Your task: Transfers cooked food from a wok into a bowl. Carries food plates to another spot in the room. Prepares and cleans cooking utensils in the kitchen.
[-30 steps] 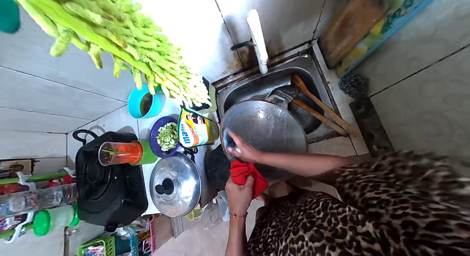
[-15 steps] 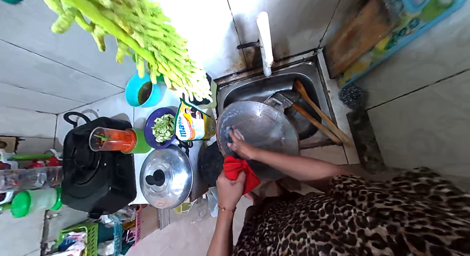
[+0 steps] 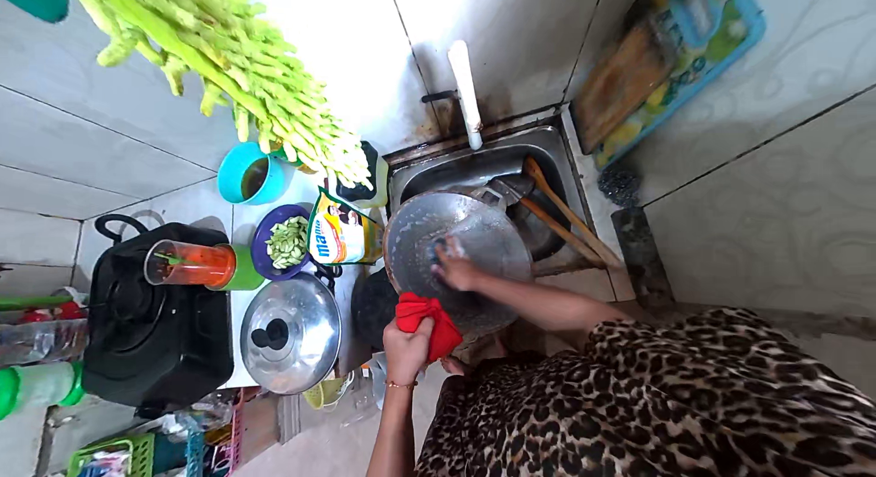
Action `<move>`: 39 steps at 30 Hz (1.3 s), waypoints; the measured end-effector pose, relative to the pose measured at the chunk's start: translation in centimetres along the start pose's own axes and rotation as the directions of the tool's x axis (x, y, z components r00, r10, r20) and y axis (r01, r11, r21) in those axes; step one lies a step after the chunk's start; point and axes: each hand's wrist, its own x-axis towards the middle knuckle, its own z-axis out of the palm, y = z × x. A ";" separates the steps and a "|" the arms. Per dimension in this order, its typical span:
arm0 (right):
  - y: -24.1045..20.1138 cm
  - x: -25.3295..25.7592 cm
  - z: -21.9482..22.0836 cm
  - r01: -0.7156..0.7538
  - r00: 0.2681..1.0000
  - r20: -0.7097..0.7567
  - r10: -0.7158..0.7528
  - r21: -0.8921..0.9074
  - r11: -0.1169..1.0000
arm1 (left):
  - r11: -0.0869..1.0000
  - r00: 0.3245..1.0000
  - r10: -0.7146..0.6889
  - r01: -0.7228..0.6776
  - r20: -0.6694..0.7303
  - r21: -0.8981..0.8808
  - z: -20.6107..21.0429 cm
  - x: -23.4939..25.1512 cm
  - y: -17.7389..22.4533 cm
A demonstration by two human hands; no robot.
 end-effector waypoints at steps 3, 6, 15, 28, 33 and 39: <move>-3.6 -4.9 -0.3 0.188 0.933 0.253 -0.256 0.264 0.946 | 0.998 1.000 -0.011 0.012 -0.007 0.059 0.2 0.0 0.3; 0.9 -10.4 -3.9 0.264 0.840 0.437 -0.321 0.187 0.946 | 0.998 0.998 -0.047 0.049 -0.044 0.027 0.4 -0.1 0.3; 7.8 0.6 -8.2 0.022 1.000 0.005 -0.022 -0.457 0.889 | 0.997 0.995 -0.061 0.065 0.077 -0.050 -1.0 -0.2 -0.5; 0.3 -10.5 -1.9 0.275 0.866 0.389 -0.315 0.154 0.949 | 0.987 0.969 -0.145 0.156 0.201 -0.035 -1.3 -0.8 -1.5; 8.2 -8.2 -9.7 0.284 0.944 0.301 -0.133 -0.541 0.792 | 0.982 0.961 -0.110 0.144 0.254 -0.119 -1.2 -0.2 -2.7; 3.1 -3.3 -13.9 -0.226 0.952 -0.291 0.094 -0.458 0.860 | 0.982 0.949 -0.041 0.095 0.311 -0.162 -1.4 0.8 -4.0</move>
